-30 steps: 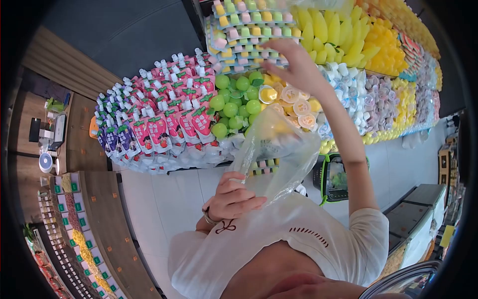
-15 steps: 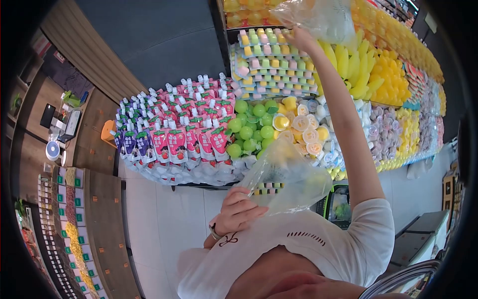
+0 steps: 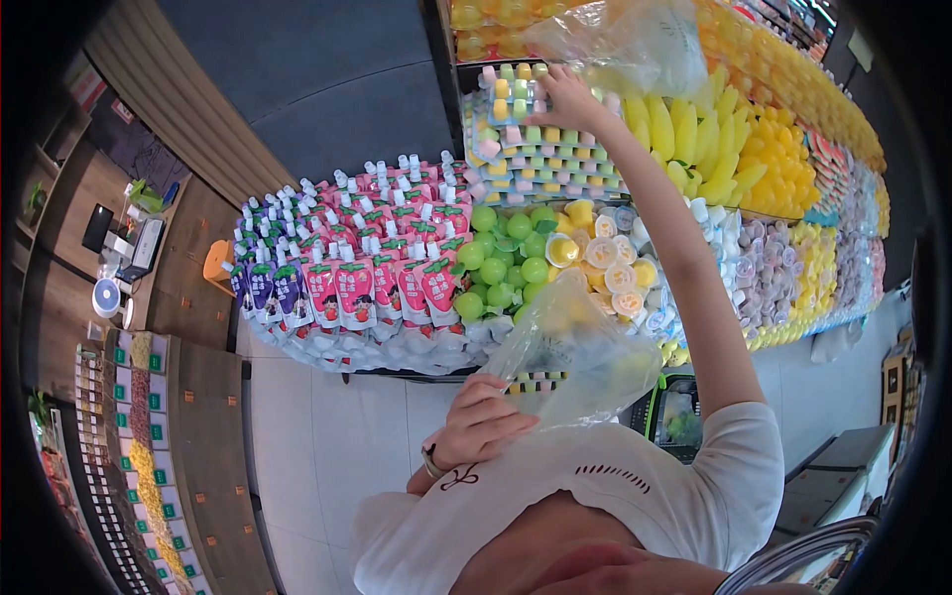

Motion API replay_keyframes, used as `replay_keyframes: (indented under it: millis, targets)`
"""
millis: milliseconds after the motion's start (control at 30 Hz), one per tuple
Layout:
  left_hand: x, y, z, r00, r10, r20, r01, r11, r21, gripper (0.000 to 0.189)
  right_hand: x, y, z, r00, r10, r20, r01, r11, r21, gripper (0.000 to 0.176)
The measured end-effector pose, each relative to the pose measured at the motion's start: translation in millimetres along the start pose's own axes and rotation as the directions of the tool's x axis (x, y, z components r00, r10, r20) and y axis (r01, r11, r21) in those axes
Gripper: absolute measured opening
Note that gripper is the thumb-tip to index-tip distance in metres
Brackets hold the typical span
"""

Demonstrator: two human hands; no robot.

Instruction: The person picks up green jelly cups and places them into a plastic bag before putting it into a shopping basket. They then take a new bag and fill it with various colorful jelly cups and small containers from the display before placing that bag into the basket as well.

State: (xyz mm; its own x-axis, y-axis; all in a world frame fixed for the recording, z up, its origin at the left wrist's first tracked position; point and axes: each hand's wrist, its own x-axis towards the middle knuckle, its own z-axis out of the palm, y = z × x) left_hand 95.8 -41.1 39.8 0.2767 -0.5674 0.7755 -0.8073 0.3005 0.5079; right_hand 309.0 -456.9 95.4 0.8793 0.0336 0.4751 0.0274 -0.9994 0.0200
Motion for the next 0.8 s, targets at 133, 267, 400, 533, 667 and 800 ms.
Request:
replay_keyframes:
  millis: [133,267,400,533,667,800]
  targets:
    - [-2,-2,0,1.0,-0.025,-0.015,0.025,1.0,-0.014,0.02,0,1,-1,0.999,0.026,0.034,-0.028,0.997,0.069,0.076]
    - [0,-3,-2,1.0,-0.008,0.001,0.008,1.0,-0.029,0.018,-6,-6,2,0.989,-0.029,-0.148,0.03,1.0,0.003,0.069]
    - [0,-5,-2,1.0,0.001,0.007,-0.001,0.999,-0.048,0.017,-13,-11,0,0.954,-0.081,-0.29,0.058,0.995,-0.087,0.063]
    - [1,-5,-1,1.0,0.002,-0.01,-0.002,0.999,-0.045,0.017,-18,-18,-1,0.913,-0.124,-0.39,0.089,0.99,-0.105,0.05]
    - [0,-6,0,1.0,-0.016,-0.017,0.015,0.999,-0.048,0.016,-15,-10,3,0.868,-0.141,-0.477,0.097,0.988,-0.116,0.036]
    - [-2,-8,1,0.998,-0.056,-0.031,0.054,0.998,-0.04,0.017,-16,-16,-15,0.728,-0.014,-0.685,0.121,0.987,0.108,0.033]
